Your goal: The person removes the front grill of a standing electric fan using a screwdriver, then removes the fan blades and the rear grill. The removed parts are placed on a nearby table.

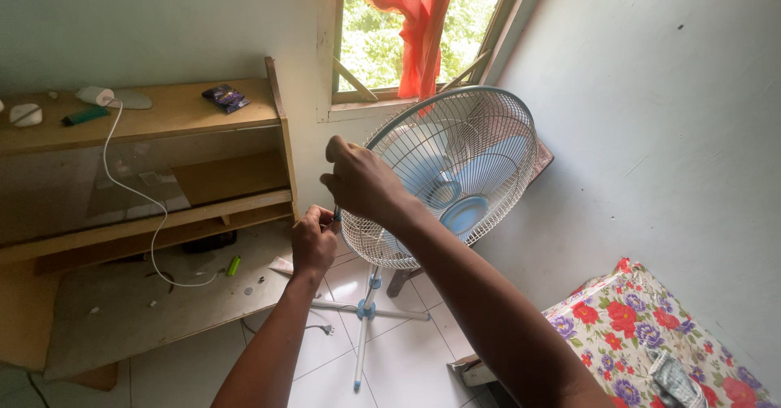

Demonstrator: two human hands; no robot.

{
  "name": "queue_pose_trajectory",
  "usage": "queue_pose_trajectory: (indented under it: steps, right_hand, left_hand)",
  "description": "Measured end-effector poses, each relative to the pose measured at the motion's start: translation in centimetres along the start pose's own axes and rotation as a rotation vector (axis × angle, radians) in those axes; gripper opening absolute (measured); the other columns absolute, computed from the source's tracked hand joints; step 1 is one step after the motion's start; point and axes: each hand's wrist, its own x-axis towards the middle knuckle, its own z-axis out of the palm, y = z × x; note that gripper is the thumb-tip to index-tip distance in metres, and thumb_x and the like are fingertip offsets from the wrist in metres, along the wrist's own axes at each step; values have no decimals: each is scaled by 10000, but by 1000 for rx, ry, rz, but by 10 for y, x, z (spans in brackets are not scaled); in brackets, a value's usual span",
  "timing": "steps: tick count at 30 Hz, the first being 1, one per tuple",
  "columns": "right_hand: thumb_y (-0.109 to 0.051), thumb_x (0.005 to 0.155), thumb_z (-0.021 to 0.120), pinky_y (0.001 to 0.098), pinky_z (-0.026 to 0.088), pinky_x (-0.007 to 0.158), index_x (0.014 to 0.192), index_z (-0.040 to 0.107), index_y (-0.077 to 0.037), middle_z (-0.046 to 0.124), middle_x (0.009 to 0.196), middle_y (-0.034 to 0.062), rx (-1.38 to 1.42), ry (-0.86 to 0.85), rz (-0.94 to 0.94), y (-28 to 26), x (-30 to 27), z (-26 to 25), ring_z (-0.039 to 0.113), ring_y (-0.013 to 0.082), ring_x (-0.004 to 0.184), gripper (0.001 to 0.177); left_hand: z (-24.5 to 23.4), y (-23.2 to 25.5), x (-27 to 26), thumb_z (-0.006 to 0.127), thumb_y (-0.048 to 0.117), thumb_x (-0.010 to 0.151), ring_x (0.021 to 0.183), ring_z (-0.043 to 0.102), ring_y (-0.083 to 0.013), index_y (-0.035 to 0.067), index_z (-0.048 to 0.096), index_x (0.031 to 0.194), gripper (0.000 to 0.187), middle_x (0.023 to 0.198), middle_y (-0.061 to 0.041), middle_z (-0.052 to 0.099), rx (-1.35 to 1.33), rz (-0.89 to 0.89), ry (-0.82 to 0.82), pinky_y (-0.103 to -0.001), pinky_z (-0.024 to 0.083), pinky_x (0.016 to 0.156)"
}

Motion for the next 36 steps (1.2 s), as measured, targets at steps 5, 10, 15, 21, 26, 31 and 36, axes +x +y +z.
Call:
queue_pose_trajectory:
  steps: [5, 10, 15, 21, 26, 31, 36]
  right_hand:
    - [-13, 887, 664, 337, 611, 578, 1065, 532, 11, 666, 862, 138, 520, 265, -6, 28, -6, -21, 748, 236, 756, 223]
    - [75, 861, 541, 294, 591, 539, 1025, 566, 13, 618, 833, 87, 822, 422, 161, 60, -32, -59, 685, 161, 650, 177]
    - [54, 891, 557, 274, 525, 477, 994, 599, -8, 618, 788, 64, 806, 586, 280, 89, -65, -80, 601, 120, 566, 127]
    - [-82, 958, 656, 272, 398, 382, 939, 620, -29, 626, 778, 25, 662, 797, 439, 150, -92, -92, 494, 94, 482, 68]
    - [-151, 1038, 707, 230, 494, 562, 986, 682, 20, 689, 814, 48, 372, 935, 339, 236, -107, -94, 603, 61, 642, 180]
    - [-244, 1006, 651, 266, 485, 396, 1033, 644, 29, 576, 849, -23, 466, 878, 471, 314, -116, -93, 559, 58, 540, 274]
    - [-432, 1019, 572, 263, 430, 346, 1010, 654, -17, 508, 635, -41, 723, 686, 630, 364, -116, -82, 454, 51, 448, 423]
  left_hand:
    - [-8, 9, -3, 732, 97, 899, 765, 744, -224, 24, 675, 938, 101, 852, -117, 756, 2, -45, -46, -351, 590, 698]
    - [-15, 18, -5, 702, 164, 879, 807, 756, -243, 10, 696, 985, 187, 906, -146, 767, -11, -52, -50, -356, 594, 752]
    - [-11, 28, 0, 643, 233, 907, 848, 743, -256, 5, 683, 1041, 268, 985, -158, 753, -64, 1, 65, -357, 586, 745]
    - [4, 51, 5, 589, 324, 984, 875, 691, -218, 2, 639, 1085, 342, 964, -127, 702, -176, 125, 185, -370, 571, 713]
    - [23, 55, 11, 553, 418, 1031, 829, 632, -201, 8, 603, 1023, 413, 976, -116, 633, -129, 141, 311, -355, 540, 722]
    - [44, 48, 13, 544, 483, 1049, 796, 579, -193, 16, 571, 979, 473, 918, -97, 582, -71, 103, 472, -367, 510, 735]
    - [48, 39, 8, 493, 639, 1023, 801, 582, -181, 4, 556, 956, 642, 883, -94, 580, -59, -38, 502, -361, 507, 747]
